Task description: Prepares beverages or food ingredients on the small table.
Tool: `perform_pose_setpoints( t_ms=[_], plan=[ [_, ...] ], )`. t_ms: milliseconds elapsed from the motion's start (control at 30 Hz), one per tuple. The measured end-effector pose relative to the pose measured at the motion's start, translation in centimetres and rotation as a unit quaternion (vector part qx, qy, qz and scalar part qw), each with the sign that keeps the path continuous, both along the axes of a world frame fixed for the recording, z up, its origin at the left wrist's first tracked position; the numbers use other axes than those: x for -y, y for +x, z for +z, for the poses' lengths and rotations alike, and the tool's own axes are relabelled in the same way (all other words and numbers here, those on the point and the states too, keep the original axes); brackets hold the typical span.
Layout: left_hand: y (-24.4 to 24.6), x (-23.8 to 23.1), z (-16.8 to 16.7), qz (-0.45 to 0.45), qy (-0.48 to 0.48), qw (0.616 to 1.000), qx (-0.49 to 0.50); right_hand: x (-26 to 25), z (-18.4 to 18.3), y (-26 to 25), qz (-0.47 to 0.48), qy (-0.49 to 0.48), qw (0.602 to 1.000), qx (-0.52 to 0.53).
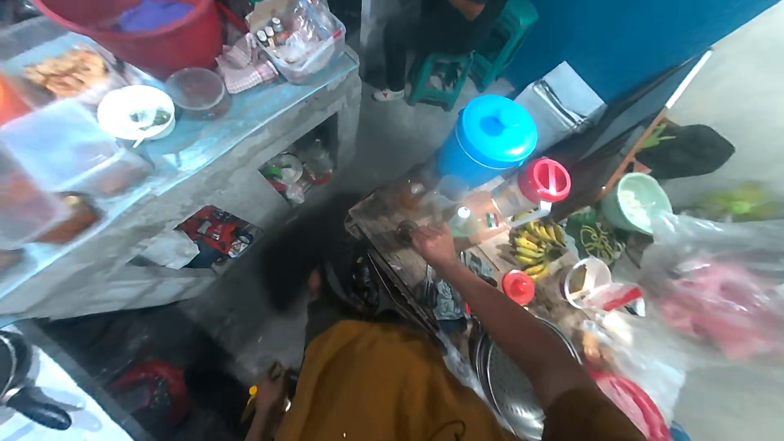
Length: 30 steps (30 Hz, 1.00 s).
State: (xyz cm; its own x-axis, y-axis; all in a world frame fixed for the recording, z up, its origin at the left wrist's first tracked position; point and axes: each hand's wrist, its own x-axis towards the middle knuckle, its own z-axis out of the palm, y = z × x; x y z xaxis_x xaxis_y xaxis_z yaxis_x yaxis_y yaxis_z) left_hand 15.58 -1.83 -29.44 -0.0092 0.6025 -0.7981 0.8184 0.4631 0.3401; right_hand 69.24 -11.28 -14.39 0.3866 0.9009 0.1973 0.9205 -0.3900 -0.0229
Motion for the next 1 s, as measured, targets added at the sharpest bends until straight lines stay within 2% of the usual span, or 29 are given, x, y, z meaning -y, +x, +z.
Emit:
perform_pose_setpoints(
  t_ms=[133,267,467,600,800,1000],
  plan=[
    [1.7,-0.6,1.9,-0.016,-0.015,1.0,0.006,0.0,0.8,-0.1,-0.002,-0.028,0.998,-0.059],
    [0.9,-0.5,0.0,-0.023,-0.021,0.999,0.014,0.5,2.3,0.4,0.012,-0.057,0.995,-0.078],
    [2.1,-0.4,0.8,0.038,-0.063,0.997,0.036,1.0,4.4,1.0,0.089,-0.055,0.994,-0.018],
    [2.6,-0.1,0.3,0.034,-0.073,0.996,0.037,1.0,2.1,1.0,0.122,-0.038,0.991,0.027],
    [2.9,-0.1,-1.3,0.063,-0.078,0.994,0.049,0.4,0.1,1.1,0.065,0.007,0.996,0.059],
    [2.3,0.1,-2.2,0.091,-0.097,0.99,0.044,-0.6,0.5,0.6,-0.007,-0.016,0.999,0.045]
  ],
)
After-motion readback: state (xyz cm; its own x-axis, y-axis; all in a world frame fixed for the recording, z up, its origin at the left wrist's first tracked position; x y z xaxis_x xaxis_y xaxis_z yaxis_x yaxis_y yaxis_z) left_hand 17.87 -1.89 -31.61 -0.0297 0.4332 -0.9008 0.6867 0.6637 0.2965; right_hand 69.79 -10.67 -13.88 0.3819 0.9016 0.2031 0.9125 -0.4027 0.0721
